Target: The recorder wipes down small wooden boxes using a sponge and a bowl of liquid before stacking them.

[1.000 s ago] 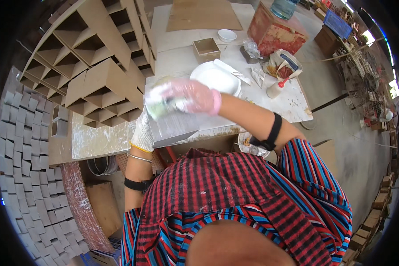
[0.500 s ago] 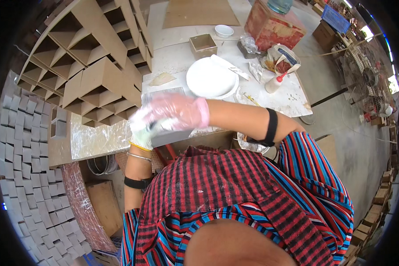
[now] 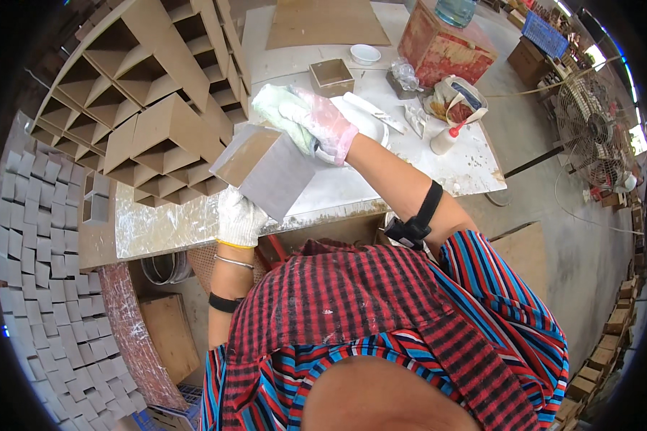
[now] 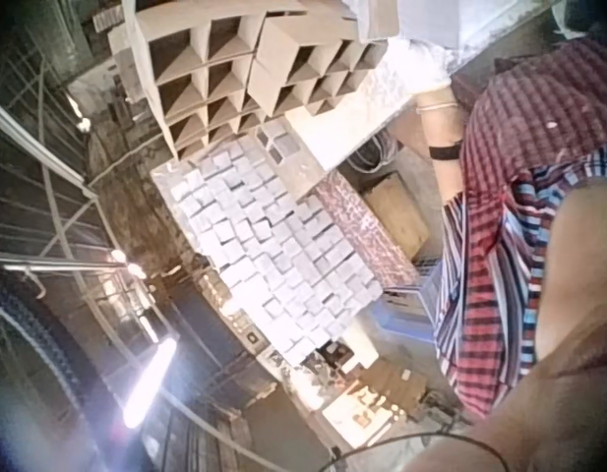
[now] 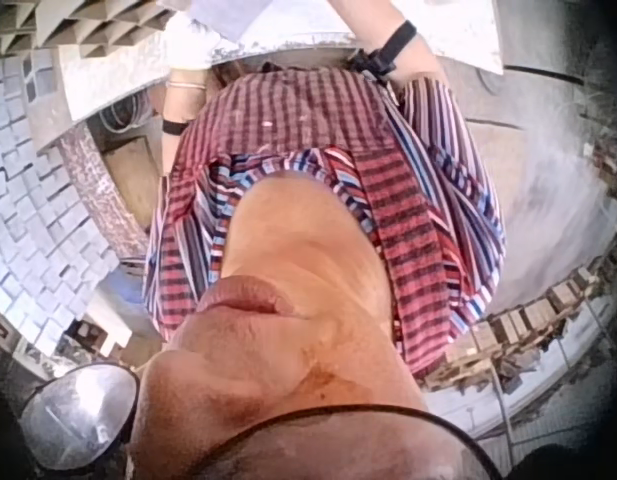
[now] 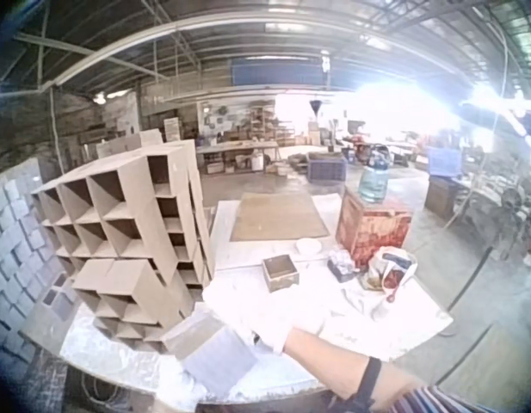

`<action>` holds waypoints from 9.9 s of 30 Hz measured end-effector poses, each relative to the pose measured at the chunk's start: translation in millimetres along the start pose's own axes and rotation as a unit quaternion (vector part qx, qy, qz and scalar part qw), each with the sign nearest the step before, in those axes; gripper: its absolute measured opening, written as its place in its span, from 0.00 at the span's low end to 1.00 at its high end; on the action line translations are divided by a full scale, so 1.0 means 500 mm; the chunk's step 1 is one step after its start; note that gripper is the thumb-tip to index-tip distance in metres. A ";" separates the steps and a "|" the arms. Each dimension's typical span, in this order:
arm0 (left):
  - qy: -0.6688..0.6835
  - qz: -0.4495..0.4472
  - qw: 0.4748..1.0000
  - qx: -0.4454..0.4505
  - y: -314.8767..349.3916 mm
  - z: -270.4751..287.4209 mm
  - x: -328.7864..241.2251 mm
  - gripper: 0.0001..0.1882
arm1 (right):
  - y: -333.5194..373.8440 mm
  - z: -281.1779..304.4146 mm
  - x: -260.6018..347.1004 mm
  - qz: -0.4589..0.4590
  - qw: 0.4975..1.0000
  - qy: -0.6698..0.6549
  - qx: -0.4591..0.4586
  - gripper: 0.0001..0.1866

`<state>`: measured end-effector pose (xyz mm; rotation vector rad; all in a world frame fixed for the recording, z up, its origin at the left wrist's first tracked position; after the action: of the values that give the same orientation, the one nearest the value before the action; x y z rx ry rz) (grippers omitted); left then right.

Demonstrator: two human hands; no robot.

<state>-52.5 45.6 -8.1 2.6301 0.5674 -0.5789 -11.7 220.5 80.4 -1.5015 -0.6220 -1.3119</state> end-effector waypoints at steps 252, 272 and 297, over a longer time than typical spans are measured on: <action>-0.135 0.034 0.986 -0.094 0.006 0.004 -0.025 0.17 | 0.022 -0.150 0.099 0.243 0.932 -0.091 0.255 0.21; -0.358 -0.084 0.930 0.025 0.016 0.026 -0.038 0.21 | 0.136 -0.171 0.154 0.446 0.848 0.094 0.271 0.20; 0.008 -0.080 0.992 0.097 0.060 0.102 -0.041 0.23 | 0.236 0.096 -0.045 0.000 0.995 -0.057 -0.085 0.24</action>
<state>-71.5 -8.8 -32.9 2.7901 0.7692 -0.6942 104.3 226.1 23.0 -1.7238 -0.5950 -1.3130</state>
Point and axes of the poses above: each hand's wrist, its own y-axis away from the middle knuckle, its own z-axis out of the back of the hand, x = y × z, the point moved 8 cm from there along -y, towards the middle knuckle, and after that the axes turned 13 degrees about z, right-handed, at the moved point
